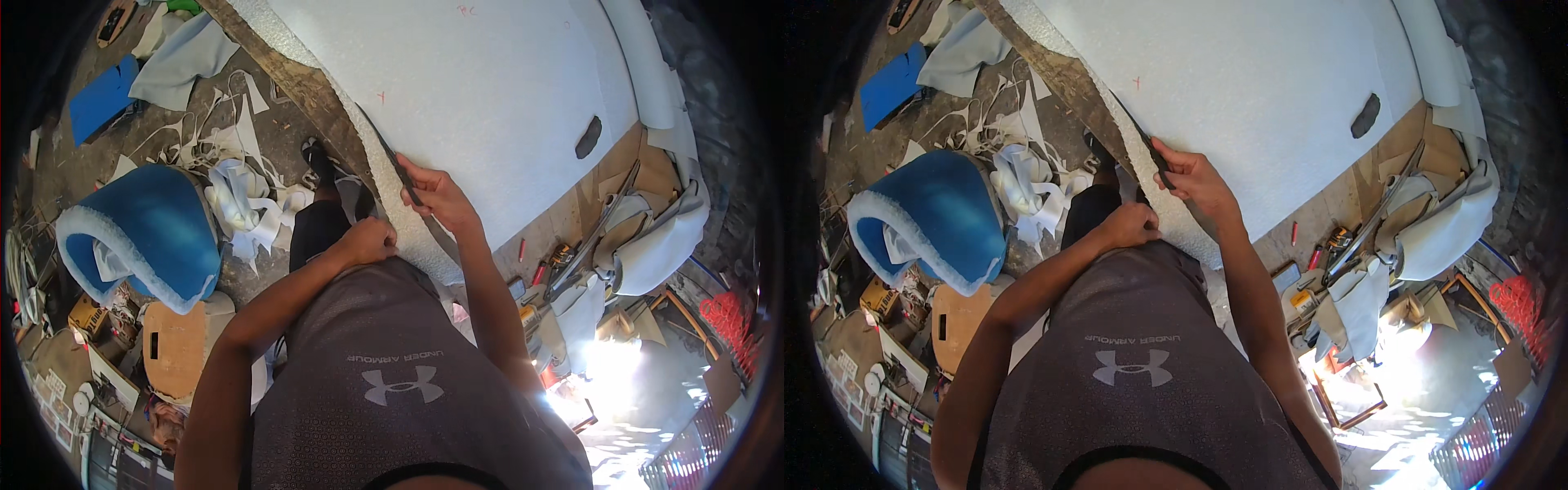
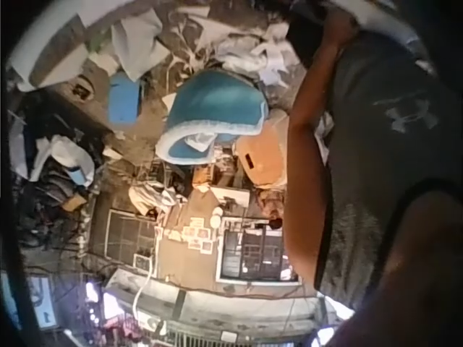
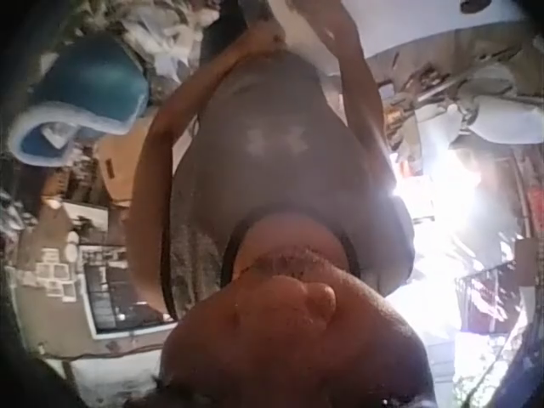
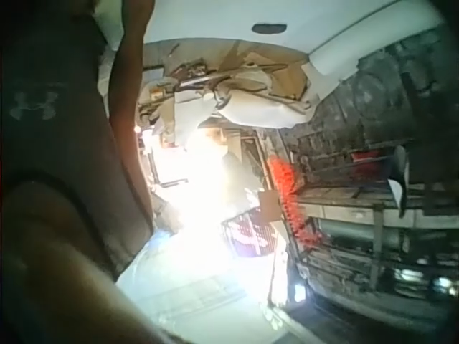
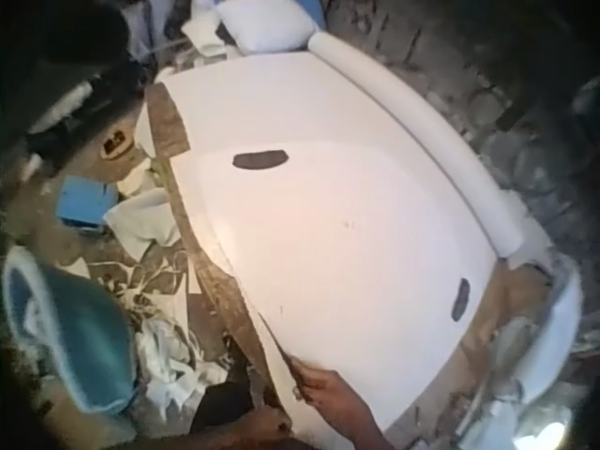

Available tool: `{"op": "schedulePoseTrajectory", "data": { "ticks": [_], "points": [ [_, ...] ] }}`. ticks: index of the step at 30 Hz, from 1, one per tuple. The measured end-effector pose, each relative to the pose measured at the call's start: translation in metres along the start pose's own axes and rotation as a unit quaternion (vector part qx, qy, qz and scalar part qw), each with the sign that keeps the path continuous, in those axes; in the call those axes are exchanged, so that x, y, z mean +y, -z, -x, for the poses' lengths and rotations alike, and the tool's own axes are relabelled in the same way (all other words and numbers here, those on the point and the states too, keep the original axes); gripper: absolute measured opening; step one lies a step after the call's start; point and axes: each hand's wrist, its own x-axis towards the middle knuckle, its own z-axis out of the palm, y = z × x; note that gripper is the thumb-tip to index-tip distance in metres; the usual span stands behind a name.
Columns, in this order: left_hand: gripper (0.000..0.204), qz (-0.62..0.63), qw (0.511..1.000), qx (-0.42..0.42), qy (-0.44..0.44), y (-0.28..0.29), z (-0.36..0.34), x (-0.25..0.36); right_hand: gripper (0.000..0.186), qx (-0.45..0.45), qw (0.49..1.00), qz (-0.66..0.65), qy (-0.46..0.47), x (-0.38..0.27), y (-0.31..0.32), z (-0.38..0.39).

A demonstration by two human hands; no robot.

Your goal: Cutting and preparing fabric patterns for furniture upholstery.

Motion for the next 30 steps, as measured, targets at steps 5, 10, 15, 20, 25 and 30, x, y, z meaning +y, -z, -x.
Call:
{"op": "schedulePoseTrajectory", "data": {
  "ticks": [5,10,15,20,25,30],
  "points": [
    [0.019,-0.025,0.999,-0.008,-0.036,-0.004,-0.006,-0.011,0.071,0.054,0.996,0.037,-0.066,-0.006,-0.004,-0.01],
    [0.018,-0.037,0.998,-0.036,-0.035,-0.005,-0.012,-0.016,0.07,0.007,1.0,0.006,-0.011,-0.013,-0.009,-0.03],
    [0.016,-0.052,0.996,-0.064,-0.034,0.0,-0.015,-0.01,0.068,0.019,0.999,0.007,-0.036,-0.017,-0.014,-0.037],
    [0.02,-0.081,0.991,-0.109,-0.022,0.005,-0.019,-0.008,0.068,0.025,0.999,0.033,-0.031,-0.026,-0.02,-0.046],
    [0.02,-0.09,0.987,-0.13,-0.03,0.004,-0.025,-0.012,0.07,0.019,0.999,0.032,-0.006,-0.04,-0.03,-0.075],
    [0.02,-0.084,0.985,-0.141,-0.044,0.001,-0.028,-0.014,0.066,0.019,0.999,0.026,-0.016,-0.045,-0.037,-0.077]
  ]
}}
